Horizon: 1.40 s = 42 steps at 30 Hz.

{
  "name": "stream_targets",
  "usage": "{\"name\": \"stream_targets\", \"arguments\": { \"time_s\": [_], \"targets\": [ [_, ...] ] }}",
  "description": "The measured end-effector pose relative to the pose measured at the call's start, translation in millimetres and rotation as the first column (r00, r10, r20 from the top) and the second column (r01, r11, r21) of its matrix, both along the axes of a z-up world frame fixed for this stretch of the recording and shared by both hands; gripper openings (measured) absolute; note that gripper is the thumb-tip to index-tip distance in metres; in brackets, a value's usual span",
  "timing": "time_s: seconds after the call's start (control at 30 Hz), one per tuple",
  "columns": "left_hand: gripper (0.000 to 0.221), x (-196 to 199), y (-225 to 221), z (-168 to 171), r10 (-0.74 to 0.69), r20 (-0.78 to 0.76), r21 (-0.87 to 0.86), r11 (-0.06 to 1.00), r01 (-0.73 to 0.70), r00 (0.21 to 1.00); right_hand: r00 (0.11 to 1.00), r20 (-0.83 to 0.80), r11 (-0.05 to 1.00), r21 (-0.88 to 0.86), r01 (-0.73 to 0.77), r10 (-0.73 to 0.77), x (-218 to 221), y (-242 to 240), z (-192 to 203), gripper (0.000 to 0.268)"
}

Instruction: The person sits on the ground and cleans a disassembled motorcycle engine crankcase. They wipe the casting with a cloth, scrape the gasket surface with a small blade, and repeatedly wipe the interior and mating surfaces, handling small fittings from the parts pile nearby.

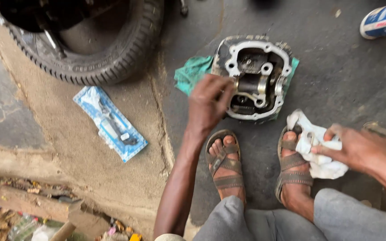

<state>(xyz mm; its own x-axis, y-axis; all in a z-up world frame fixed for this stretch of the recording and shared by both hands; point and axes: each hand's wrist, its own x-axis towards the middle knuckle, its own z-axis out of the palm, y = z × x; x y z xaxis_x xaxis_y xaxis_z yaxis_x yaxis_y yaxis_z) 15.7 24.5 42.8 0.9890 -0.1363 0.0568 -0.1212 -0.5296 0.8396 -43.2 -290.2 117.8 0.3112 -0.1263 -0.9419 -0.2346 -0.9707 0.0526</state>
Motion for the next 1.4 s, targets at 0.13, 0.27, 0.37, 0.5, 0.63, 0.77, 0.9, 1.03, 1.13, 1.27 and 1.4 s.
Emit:
{"name": "stream_targets", "arguments": {
  "time_s": [0.13, 0.27, 0.37, 0.5, 0.63, 0.77, 0.9, 1.03, 1.13, 1.27, 1.4],
  "targets": [
    [0.013, 5, -25, 8, -0.352, 0.056, 0.136, 0.930, 0.343, 0.934, 0.988, 0.117, 0.993, -0.075, -0.088, 0.096, -32, -23, -17, 0.072],
    [0.013, -4, -3, 19, -0.285, 0.073, 0.098, 0.956, 0.277, 0.956, 0.972, 0.228, 0.997, 0.073, 0.034, -0.050, -12, -6, -9, 0.063],
    [0.015, -19, 27, -4, 0.221, 0.121, -0.041, 0.975, -0.218, 0.968, 0.519, 0.640, 0.786, 0.610, 0.106, -0.567, 16, 30, -3, 0.031],
    [0.017, -29, 30, -15, 0.529, -0.355, -0.278, 0.728, -0.627, 0.771, 0.350, 0.848, 0.745, 0.521, -0.417, -0.397, 69, 88, -46, 0.017],
    [0.020, -40, 3, -33, 0.494, -0.289, -0.253, 0.786, -0.564, 0.820, 0.184, 0.983, 0.777, 0.115, -0.619, 0.001, 65, 120, -50, 0.015],
    [0.020, -14, -19, -51, 0.516, -0.272, -0.295, 0.759, -0.580, 0.812, 0.106, 0.979, 0.750, 0.203, -0.630, -0.176, 70, 121, -60, 0.035],
    [0.020, -23, -24, -48, 0.511, -0.253, -0.396, 0.720, -0.570, 0.821, 0.136, 0.935, 0.771, 0.347, -0.534, -0.327, 64, 118, -74, 0.012],
    [0.020, -11, -25, -51, 0.505, -0.279, -0.428, 0.695, -0.577, 0.817, 0.162, 0.921, 0.779, 0.385, -0.494, -0.353, 73, 113, -102, 0.019],
    [0.020, -16, -25, -49, 0.504, -0.331, -0.366, 0.711, -0.601, 0.798, 0.213, 0.951, 0.796, 0.305, -0.523, -0.224, 72, 123, -69, 0.022],
    [0.020, -13, -24, -48, 0.510, -0.282, -0.350, 0.734, -0.582, 0.812, 0.210, 0.968, 0.746, 0.240, -0.622, -0.137, 57, 124, -61, 0.036],
    [0.020, -16, -23, -46, 0.489, -0.302, -0.383, 0.723, -0.574, 0.818, 0.151, 0.987, 0.797, 0.046, -0.602, 0.057, 48, 130, -55, 0.052]
  ]
}}
